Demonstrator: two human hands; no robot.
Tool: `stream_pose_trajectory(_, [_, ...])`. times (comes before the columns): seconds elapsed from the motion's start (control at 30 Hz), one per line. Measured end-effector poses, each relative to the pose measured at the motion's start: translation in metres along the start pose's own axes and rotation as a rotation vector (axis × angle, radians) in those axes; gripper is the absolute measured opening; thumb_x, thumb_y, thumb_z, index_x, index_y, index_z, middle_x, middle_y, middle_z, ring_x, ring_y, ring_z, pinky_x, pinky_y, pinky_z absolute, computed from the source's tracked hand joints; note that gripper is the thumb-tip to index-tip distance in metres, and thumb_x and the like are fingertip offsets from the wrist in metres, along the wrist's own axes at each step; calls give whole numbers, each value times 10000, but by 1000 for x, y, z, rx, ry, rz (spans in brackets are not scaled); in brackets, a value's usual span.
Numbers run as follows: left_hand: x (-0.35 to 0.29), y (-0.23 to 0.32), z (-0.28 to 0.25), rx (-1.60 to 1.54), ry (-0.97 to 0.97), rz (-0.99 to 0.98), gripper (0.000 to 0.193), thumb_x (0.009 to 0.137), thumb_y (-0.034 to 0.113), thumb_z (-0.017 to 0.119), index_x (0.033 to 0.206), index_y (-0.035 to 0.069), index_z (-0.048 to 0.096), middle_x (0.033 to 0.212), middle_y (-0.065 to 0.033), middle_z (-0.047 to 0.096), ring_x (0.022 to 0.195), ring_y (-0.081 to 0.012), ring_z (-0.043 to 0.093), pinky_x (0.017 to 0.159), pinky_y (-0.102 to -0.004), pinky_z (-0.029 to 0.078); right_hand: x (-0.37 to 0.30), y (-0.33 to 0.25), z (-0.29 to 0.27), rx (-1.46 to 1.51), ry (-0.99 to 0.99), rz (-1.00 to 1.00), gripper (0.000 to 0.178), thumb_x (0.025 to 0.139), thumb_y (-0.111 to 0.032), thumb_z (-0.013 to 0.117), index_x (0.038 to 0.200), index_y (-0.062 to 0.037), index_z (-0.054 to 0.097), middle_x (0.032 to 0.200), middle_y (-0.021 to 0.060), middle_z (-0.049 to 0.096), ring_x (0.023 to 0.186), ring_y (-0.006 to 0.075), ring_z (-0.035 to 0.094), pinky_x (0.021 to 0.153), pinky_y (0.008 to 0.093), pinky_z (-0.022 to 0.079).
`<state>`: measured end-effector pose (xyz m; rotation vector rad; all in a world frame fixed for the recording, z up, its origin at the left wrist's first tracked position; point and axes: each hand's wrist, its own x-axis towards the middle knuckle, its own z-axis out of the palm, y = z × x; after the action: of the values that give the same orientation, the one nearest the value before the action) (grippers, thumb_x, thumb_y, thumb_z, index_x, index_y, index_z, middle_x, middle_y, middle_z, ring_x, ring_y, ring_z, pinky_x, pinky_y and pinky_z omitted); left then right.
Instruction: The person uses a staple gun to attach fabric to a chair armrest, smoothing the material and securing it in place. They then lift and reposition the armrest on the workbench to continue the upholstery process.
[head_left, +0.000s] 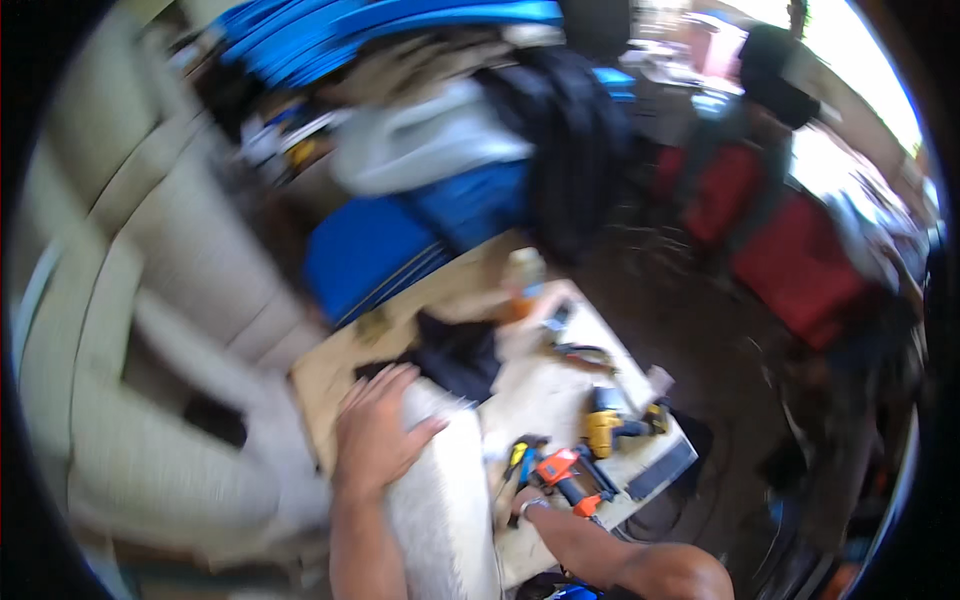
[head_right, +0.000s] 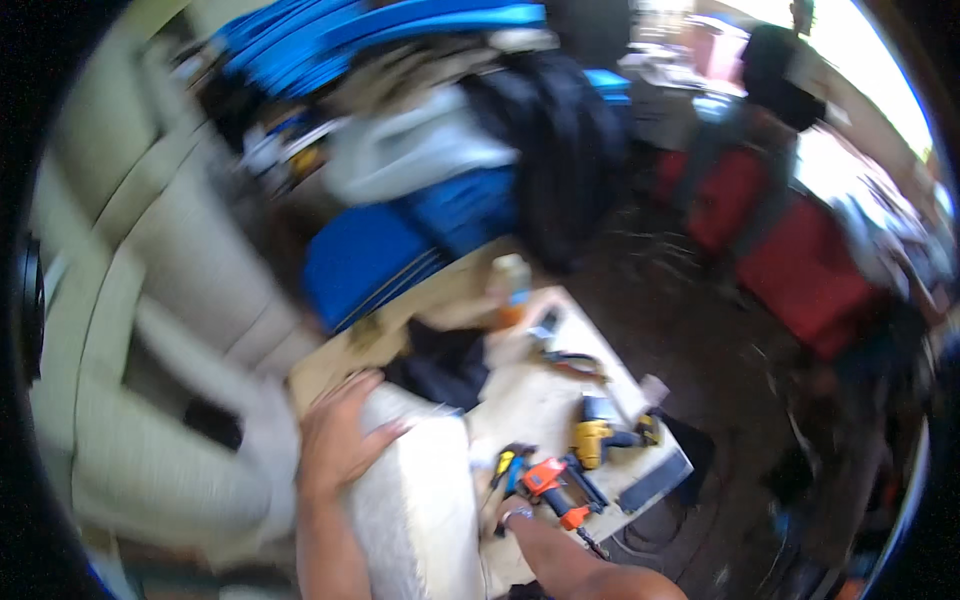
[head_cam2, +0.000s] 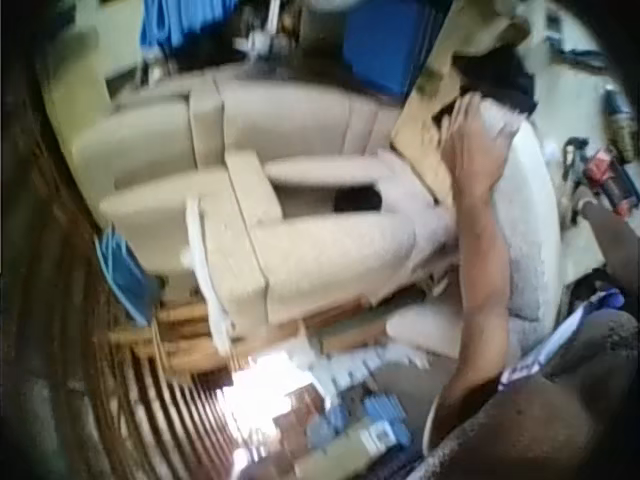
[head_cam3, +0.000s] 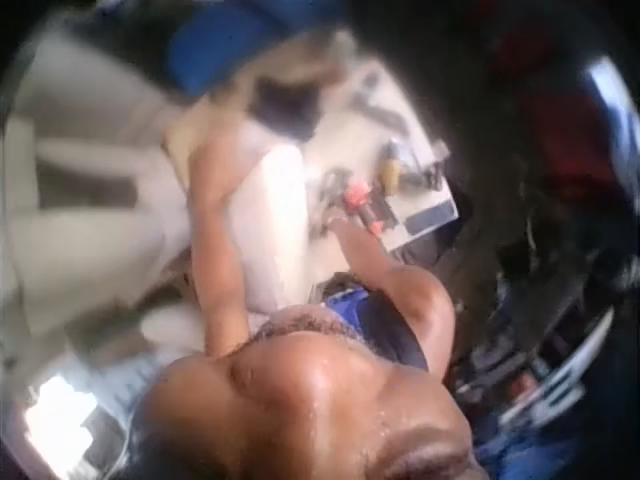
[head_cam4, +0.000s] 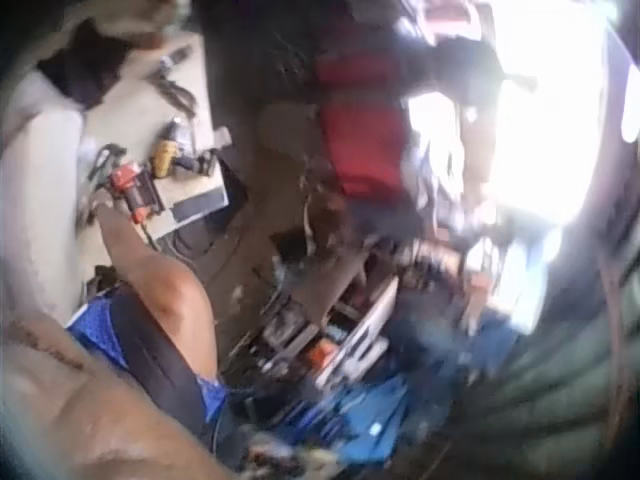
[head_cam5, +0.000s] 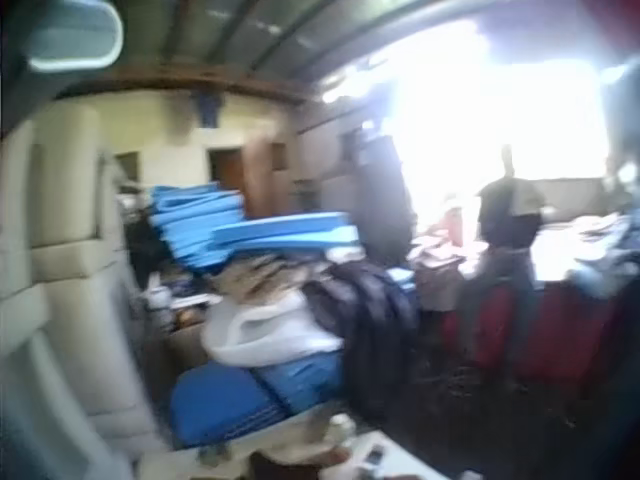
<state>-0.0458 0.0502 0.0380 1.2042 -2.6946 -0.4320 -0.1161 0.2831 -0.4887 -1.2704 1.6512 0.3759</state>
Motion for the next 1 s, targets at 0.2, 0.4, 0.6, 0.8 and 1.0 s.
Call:
stream_pose_trajectory(0.2, [4, -25, 20, -124, 182, 120, 475, 674, 430, 795, 1005, 98, 714, 997, -90, 700, 995, -304, 638, 881, -437, 468, 19, 5, -15, 1384, 179, 131, 122, 855, -252, 592, 830, -136, 619, 864, 52, 618, 829, 239, 601, 726, 373, 489])
stream_pose_trajectory(0.4, [-3, -15, 40, 16, 180, -103, 449, 688, 515, 742, 943, 145, 720, 946, -59, 695, 994, -241, 632, 971, -430, 395, -72, 17, -181, 1748, -216, 119, 261, 950, -226, 572, 729, -188, 439, 578, -50, 435, 436, 85, 375, 371, 263, 340])
stream_pose_trajectory(0.6, [-1, 16, 55, 49, 304, -250, 494, 804, 534, 662, 1112, 148, 695, 1161, -48, 654, 1273, -226, 466, 1080, -624, 257, -190, 19, -246, 1585, 388, -221, 242, 925, -290, 674, 792, -146, 532, 596, -56, 444, 440, 38, 363, 371, 207, 323])
stream_pose_trajectory(0.8, [-41, -5, 19, -478, 330, 47, 373, 843, 449, 711, 963, 97, 741, 1009, -45, 709, 1052, -192, 643, 1071, -585, 348, -248, 19, -253, 1229, 731, -459, 441, 861, -181, 629, 1281, -46, 629, 926, 59, 647, 671, 128, 530, 552, 259, 433])
stream_pose_trajectory(1.0, [-226, -8, -151, -1324, 572, 495, 369, 863, 327, 714, 1123, 65, 701, 1128, -160, 704, 1024, -227, 691, 883, -338, 548, -225, 50, -256, 966, 743, -503, 413, 942, -185, 581, 1321, -20, 575, 916, 78, 636, 703, 142, 554, 664, 297, 496])
